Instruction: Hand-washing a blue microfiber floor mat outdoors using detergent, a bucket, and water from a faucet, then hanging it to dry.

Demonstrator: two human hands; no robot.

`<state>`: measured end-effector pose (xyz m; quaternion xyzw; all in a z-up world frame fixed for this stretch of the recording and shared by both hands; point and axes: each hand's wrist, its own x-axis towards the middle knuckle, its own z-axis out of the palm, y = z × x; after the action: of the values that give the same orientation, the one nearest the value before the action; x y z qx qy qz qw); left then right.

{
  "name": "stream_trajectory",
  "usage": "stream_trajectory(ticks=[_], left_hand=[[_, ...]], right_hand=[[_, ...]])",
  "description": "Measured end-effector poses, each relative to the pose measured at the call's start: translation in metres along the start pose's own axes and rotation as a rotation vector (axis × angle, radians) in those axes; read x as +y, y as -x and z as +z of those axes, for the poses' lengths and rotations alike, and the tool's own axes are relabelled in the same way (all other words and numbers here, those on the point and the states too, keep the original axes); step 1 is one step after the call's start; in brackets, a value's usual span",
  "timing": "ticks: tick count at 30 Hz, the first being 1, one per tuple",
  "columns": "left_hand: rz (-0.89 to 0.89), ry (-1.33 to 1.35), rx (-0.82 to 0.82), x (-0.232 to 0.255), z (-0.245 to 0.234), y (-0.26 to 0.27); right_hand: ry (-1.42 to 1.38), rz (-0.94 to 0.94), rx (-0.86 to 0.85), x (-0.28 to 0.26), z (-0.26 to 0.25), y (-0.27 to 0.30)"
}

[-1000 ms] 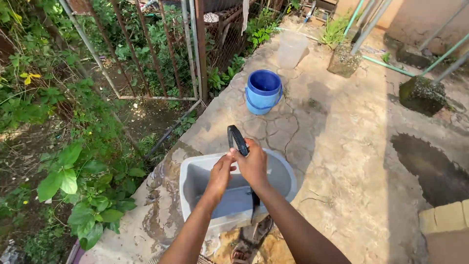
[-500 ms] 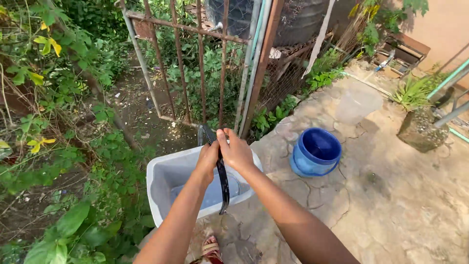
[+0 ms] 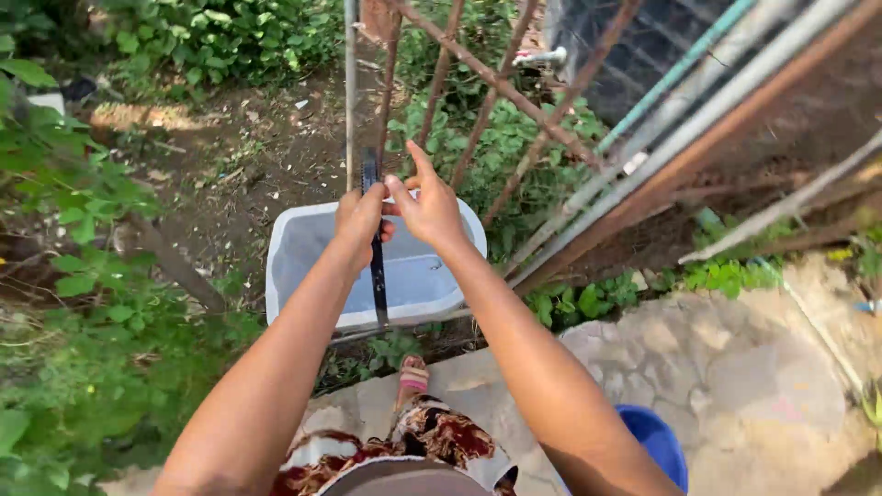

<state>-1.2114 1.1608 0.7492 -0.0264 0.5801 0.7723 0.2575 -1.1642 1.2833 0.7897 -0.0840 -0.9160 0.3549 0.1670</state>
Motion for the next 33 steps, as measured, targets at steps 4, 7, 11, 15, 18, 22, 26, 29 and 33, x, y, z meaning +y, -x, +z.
stream_trajectory(ticks=[4, 7, 11, 15, 18, 22, 26, 29, 33], left_hand=[[0.045, 0.012, 0.194, 0.019, 0.0, -0.054], [0.11, 0.036, 0.294, 0.04, -0.008, -0.084], [0.145, 0.029, 0.399, 0.06, -0.034, -0.142], [0.183, 0.063, 0.455, 0.07, -0.075, -0.213], [0.192, 0.086, 0.512, 0.073, -0.122, -0.275], [0.24, 0.057, 0.573, 0.057, -0.211, -0.346], [0.306, 0.035, 0.606, 0.071, -0.284, -0.429], [0.341, 0.072, 0.636, 0.081, -0.338, -0.502], [0.38, 0.063, 0.639, 0.064, -0.403, -0.635]], right_hand=[[-0.235, -0.043, -0.16, 0.022, 0.043, -0.083], [-0.434, -0.049, -0.23, 0.021, 0.063, -0.136], [-0.435, -0.124, -0.262, 0.048, 0.091, -0.193], [-0.381, -0.219, -0.171, 0.075, 0.134, -0.258], [-0.483, -0.131, -0.207, 0.087, 0.195, -0.324], [-0.475, -0.135, -0.256, 0.087, 0.299, -0.376], [-0.459, -0.28, -0.375, 0.095, 0.38, -0.442], [-0.524, -0.249, -0.497, 0.104, 0.445, -0.507], [-0.431, -0.431, -0.513, 0.139, 0.541, -0.61]])
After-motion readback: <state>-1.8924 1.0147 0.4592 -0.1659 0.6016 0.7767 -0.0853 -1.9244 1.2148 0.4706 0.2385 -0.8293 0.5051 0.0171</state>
